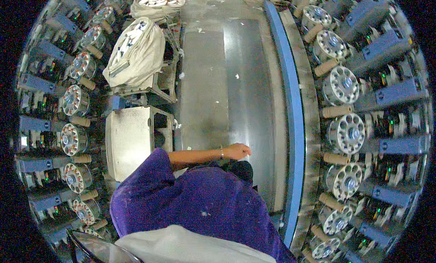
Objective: The person repeatedly picks white spools with orange tips from a large sack and places them into slots on a circular rotating machine. The person handles the spools by hand, moving between the sack and the machine throughout the clip.
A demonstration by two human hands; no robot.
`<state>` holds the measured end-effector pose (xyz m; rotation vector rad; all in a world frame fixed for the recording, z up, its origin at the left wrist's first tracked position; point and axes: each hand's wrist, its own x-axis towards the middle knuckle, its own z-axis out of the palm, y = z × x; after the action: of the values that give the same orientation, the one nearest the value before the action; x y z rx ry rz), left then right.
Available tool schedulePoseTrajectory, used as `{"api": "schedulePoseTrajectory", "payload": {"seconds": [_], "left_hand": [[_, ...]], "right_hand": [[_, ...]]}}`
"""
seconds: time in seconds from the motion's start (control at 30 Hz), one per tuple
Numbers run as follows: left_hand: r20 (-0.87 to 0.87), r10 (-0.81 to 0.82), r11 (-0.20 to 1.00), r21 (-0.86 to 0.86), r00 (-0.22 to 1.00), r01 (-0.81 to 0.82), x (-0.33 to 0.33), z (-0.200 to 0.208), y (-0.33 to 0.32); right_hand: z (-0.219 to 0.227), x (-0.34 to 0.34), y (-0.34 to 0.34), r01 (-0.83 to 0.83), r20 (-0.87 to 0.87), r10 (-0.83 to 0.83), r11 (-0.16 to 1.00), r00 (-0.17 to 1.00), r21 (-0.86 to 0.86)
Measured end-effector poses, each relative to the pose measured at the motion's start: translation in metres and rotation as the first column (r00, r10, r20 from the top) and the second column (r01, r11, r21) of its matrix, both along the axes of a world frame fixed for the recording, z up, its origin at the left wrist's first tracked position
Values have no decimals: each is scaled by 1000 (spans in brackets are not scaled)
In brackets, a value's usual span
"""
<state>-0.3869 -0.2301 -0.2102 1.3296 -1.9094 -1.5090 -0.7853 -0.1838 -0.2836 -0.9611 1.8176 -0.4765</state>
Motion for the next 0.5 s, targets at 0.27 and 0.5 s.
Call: {"api": "schedulePoseTrajectory", "payload": {"seconds": [0.27, 0.5], "left_hand": [[55, 253, 968, -23, 966, -252, 41, -50, -152], [804, 517, 229, 202, 295, -952, 157, -157, -106]], "right_hand": [[-62, -27, -109, -345, -112, 395, 885, 912, 314], [-134, -34, -343, -936, -486, 873, 201, 37, 290]]}}
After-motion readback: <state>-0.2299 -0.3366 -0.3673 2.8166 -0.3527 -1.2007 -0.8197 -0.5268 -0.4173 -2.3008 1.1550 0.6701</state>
